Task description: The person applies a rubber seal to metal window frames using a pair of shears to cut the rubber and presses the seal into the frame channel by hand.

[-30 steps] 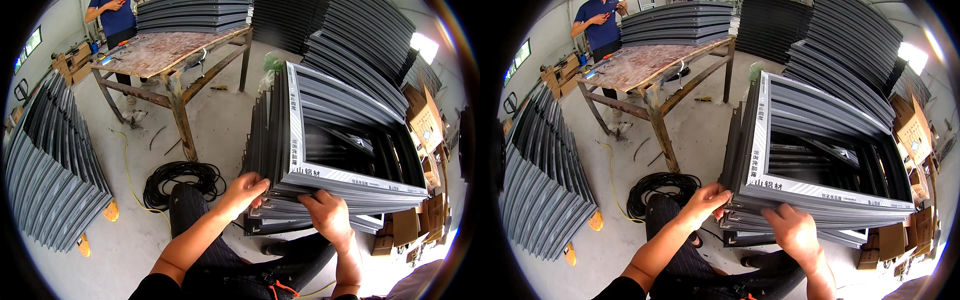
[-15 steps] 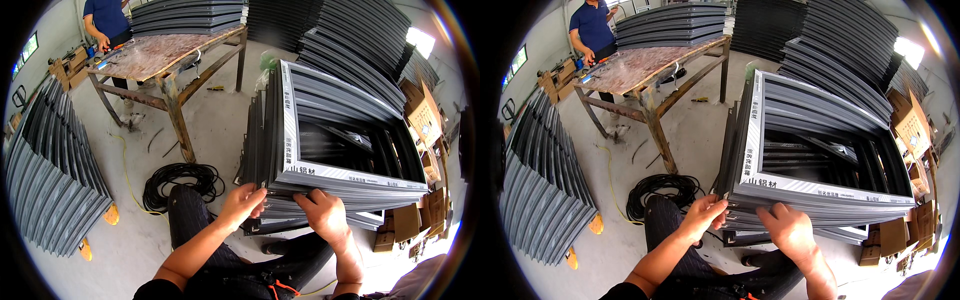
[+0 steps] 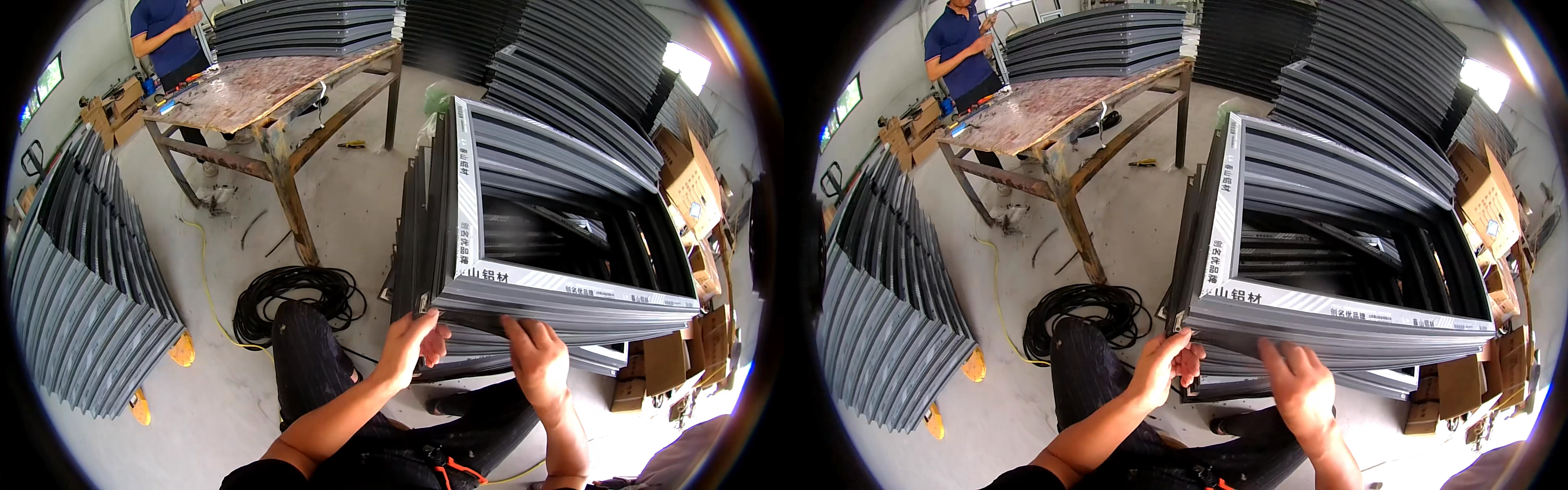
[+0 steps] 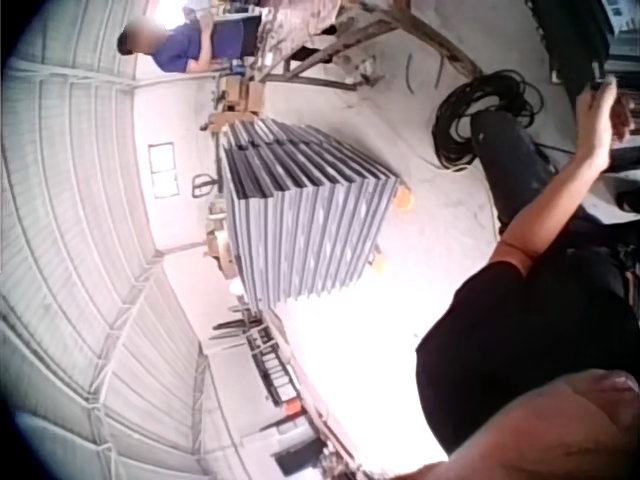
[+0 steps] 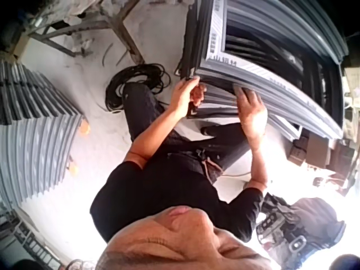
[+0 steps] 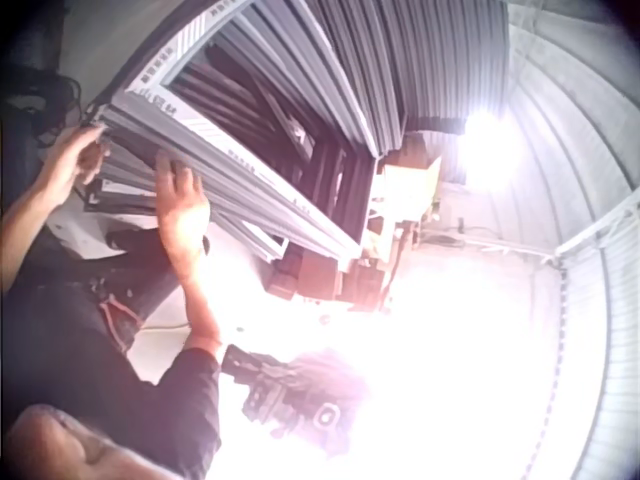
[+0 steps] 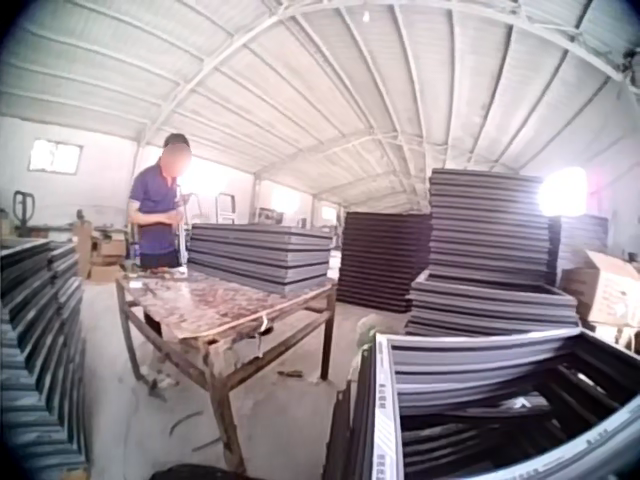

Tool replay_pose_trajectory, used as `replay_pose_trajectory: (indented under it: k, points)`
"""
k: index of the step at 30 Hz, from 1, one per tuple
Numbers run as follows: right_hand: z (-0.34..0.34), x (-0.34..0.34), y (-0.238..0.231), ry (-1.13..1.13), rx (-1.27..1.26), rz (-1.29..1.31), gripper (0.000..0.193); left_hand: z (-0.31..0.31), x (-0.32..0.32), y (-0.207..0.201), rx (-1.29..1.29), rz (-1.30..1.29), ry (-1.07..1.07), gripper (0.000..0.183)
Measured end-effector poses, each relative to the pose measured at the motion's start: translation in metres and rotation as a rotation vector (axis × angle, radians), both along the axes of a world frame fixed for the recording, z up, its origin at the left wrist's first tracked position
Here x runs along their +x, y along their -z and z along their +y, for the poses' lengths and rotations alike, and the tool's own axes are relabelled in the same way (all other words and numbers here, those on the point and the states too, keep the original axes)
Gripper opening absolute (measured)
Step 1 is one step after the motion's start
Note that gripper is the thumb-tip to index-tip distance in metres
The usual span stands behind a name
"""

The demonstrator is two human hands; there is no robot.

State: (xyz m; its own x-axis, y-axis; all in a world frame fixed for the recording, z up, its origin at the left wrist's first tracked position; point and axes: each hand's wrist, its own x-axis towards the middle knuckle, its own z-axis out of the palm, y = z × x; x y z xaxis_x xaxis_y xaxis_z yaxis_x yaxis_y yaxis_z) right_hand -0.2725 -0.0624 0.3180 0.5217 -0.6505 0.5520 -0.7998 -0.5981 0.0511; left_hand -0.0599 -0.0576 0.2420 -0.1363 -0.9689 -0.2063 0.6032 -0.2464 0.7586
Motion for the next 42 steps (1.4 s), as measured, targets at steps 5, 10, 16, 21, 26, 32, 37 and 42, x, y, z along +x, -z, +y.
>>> replay_pose_trajectory:
  k: [5,10,16,21,26,32,37,42]
  points:
    - [0.030,-0.071,0.015,0.429,0.020,0.000,0.042,0.001,0.002,-0.003,0.020,-0.028,-0.017,0.029]
    - [0.045,-0.209,0.022,0.802,-0.019,-0.110,0.040,0.001,0.003,-0.004,-0.002,-0.056,0.015,0.033]
    - [-0.006,-0.261,-0.045,0.753,-0.306,-0.191,0.031,0.003,0.003,-0.005,0.005,-0.074,0.015,0.037]
    - [-0.092,-0.298,0.002,0.702,0.062,-0.253,0.023,0.003,0.004,-0.002,-0.004,-0.019,0.037,0.032]
    - [-0.092,-0.261,-0.001,0.554,0.025,-0.251,0.020,-0.011,0.028,-0.013,0.029,-0.091,-0.022,0.048]
    - [-0.068,-0.087,-0.032,0.502,0.079,-0.204,0.015,-0.115,0.140,-0.003,0.007,-0.275,-0.344,0.042]
    - [-0.065,0.000,-0.049,0.331,0.168,-0.230,0.024,-0.197,0.221,-0.001,0.036,-0.295,-0.291,0.040]
    - [-0.045,0.005,-0.051,0.338,0.132,-0.191,0.034,-0.209,0.200,-0.008,0.022,-0.297,-0.309,0.043]
